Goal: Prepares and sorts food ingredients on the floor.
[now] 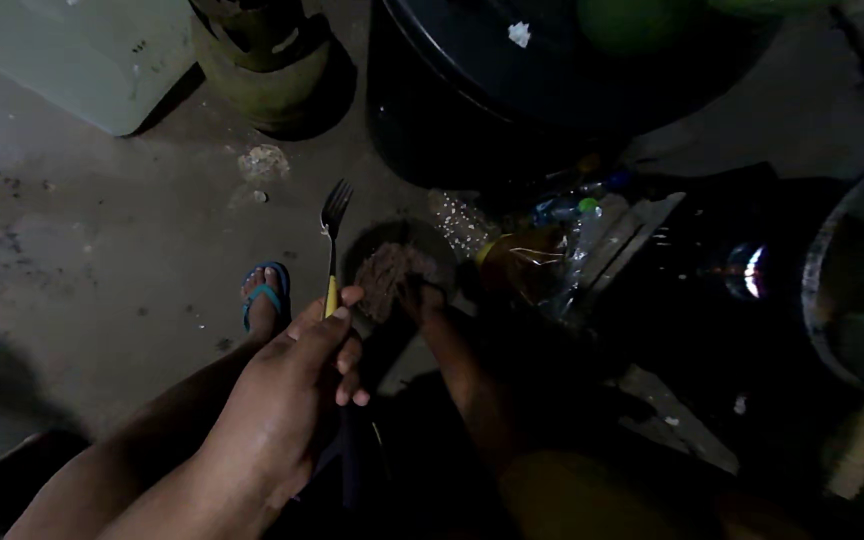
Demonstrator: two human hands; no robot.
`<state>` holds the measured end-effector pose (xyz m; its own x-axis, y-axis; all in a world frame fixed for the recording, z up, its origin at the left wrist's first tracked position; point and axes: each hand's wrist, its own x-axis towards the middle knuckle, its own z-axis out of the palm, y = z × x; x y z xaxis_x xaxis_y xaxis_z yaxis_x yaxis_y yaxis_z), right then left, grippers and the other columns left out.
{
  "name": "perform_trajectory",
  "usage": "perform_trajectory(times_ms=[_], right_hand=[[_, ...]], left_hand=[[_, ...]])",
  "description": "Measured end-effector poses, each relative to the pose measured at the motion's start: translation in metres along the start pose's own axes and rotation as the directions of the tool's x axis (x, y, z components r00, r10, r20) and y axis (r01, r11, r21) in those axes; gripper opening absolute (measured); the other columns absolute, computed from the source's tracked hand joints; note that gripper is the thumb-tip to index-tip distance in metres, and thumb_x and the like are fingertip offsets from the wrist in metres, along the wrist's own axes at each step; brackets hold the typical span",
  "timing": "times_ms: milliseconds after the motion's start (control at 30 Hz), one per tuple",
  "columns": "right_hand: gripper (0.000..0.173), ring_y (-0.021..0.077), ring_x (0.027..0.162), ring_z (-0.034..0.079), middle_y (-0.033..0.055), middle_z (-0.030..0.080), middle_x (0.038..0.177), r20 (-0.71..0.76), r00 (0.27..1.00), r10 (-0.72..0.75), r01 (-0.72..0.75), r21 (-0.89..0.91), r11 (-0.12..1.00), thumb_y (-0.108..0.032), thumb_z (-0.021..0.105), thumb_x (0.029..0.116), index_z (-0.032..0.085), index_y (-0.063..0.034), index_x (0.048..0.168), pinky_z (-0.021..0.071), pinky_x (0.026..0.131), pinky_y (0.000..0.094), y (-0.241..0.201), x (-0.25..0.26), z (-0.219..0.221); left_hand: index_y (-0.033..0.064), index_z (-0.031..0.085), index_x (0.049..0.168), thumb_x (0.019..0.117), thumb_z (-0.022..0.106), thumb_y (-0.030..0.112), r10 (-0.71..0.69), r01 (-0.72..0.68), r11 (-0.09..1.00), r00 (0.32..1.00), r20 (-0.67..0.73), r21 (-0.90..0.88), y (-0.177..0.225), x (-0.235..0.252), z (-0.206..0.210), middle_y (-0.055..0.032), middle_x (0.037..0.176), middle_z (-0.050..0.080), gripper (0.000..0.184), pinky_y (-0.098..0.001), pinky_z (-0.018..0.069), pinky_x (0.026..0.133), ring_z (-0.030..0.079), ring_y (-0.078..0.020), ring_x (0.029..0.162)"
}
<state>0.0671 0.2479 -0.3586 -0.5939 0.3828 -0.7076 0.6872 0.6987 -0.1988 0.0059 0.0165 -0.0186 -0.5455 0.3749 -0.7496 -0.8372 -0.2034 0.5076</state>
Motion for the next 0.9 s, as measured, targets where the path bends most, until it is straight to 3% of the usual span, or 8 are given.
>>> perform_trajectory(times_ms=[100, 300, 433, 500, 567, 700, 767, 900], right_hand=[[0.048, 0.034, 0.13, 0.06, 0.0156, 0.063, 0.14, 0.049, 0.999, 0.013, -0.022, 0.169, 0.985, -0.043, 0.05, 0.1075, 0.055, -0.0173, 0.148, 0.0468, 0.109, 0.0577, -0.033, -0.013, -0.026], [0.043, 0.0381, 0.13, 0.058, 0.0268, 0.059, 0.14, -0.045, 0.947, -0.319, 0.321, 0.079, 0.944, -0.021, 0.053, 0.1065, 0.055, 0.004, 0.142, 0.0461, 0.112, 0.0485, -0.037, -0.04, 0.013], [0.048, 0.0359, 0.149, 0.04, 0.0213, 0.042, 0.159, 0.443, 0.894, 0.069, -0.036, -0.083, 0.996, -0.025, 0.042, 0.1129, 0.04, -0.0037, 0.157, 0.0311, 0.121, 0.0523, -0.096, -0.055, -0.117], [0.047, 0.0424, 0.135, 0.054, 0.0284, 0.056, 0.144, 0.22, 0.97, -0.106, 0.071, 0.161, 0.984, -0.029, 0.049, 0.1104, 0.052, 0.0011, 0.146, 0.0422, 0.112, 0.0579, -0.056, -0.005, -0.099], [0.049, 0.0405, 0.134, 0.055, 0.0243, 0.058, 0.143, 0.108, 0.994, -0.031, -0.003, 0.303, 0.953, -0.036, 0.053, 0.108, 0.053, -0.0083, 0.148, 0.0438, 0.111, 0.0593, -0.034, 0.017, -0.066], [0.047, 0.0326, 0.132, 0.057, 0.0179, 0.062, 0.139, -0.019, 0.995, -0.102, 0.104, 0.131, 0.986, -0.037, 0.054, 0.1052, 0.061, -0.0069, 0.141, 0.0437, 0.114, 0.0523, -0.038, -0.026, 0.001], [0.049, 0.032, 0.14, 0.051, 0.0192, 0.054, 0.149, -0.062, 0.993, -0.101, 0.109, 0.138, 0.984, -0.032, 0.052, 0.1066, 0.052, -0.0041, 0.147, 0.04, 0.118, 0.0482, -0.038, -0.05, 0.037], [0.048, 0.0318, 0.137, 0.054, 0.0183, 0.056, 0.147, -0.004, 0.997, -0.072, 0.072, 0.107, 0.992, -0.029, 0.054, 0.1062, 0.052, -0.0057, 0.148, 0.0426, 0.115, 0.0471, -0.043, -0.045, 0.015]], left_hand=[[0.0049, 0.061, 0.126, 0.1099, 0.037, 0.014, 0.002, -0.002, 1.0, 1.0, -0.025, -0.002, 0.001, 0.002, 0.005, 0.0018, 0.067, 0.048, 0.031, -0.0196, 0.051, 0.052, 0.049, -0.006, 0.051], [0.0065, 0.06, 0.124, 0.1096, 0.035, 0.014, 0.021, -0.021, 1.0, 1.0, 0.009, 0.005, 0.005, 0.001, 0.007, 0.0036, 0.068, 0.048, 0.029, -0.0189, 0.0502, 0.053, 0.05, -0.0052, 0.053], [0.0054, 0.059, 0.126, 0.1106, 0.035, 0.015, -0.022, 0.022, 1.0, 1.0, -0.021, 0.002, 0.002, -0.002, 0.006, 0.0033, 0.068, 0.048, 0.03, -0.0187, 0.0503, 0.052, 0.049, -0.0052, 0.052], [0.0058, 0.058, 0.126, 0.1102, 0.035, 0.015, -0.001, 0.001, 1.0, 1.0, -0.006, 0.006, 0.005, -0.001, 0.004, 0.0033, 0.068, 0.047, 0.029, -0.0192, 0.0508, 0.052, 0.049, -0.0053, 0.052], [0.0056, 0.059, 0.125, 0.1096, 0.036, 0.014, 0.006, -0.006, 1.0, 1.0, 0.005, -0.001, 0.002, -0.003, 0.004, 0.0031, 0.068, 0.048, 0.029, -0.0191, 0.0508, 0.053, 0.05, -0.0054, 0.052], [0.006, 0.059, 0.125, 0.1101, 0.035, 0.015, 0.009, -0.009, 1.0, 1.0, -0.005, 0.009, 0.009, -0.003, 0.006, 0.0034, 0.067, 0.047, 0.029, -0.0192, 0.0508, 0.053, 0.049, -0.0055, 0.052], [0.0061, 0.059, 0.125, 0.1098, 0.035, 0.015, 0.022, -0.022, 1.0, 1.0, 0.0, 0.02, 0.009, -0.001, 0.006, 0.0035, 0.067, 0.048, 0.03, -0.019, 0.0504, 0.053, 0.049, -0.0052, 0.052], [0.0056, 0.06, 0.123, 0.1098, 0.036, 0.014, 0.0, 0.0, 1.0, 1.0, -0.015, 0.019, 0.003, 0.0, 0.008, 0.003, 0.068, 0.048, 0.029, -0.0191, 0.0505, 0.053, 0.049, -0.0054, 0.052]])
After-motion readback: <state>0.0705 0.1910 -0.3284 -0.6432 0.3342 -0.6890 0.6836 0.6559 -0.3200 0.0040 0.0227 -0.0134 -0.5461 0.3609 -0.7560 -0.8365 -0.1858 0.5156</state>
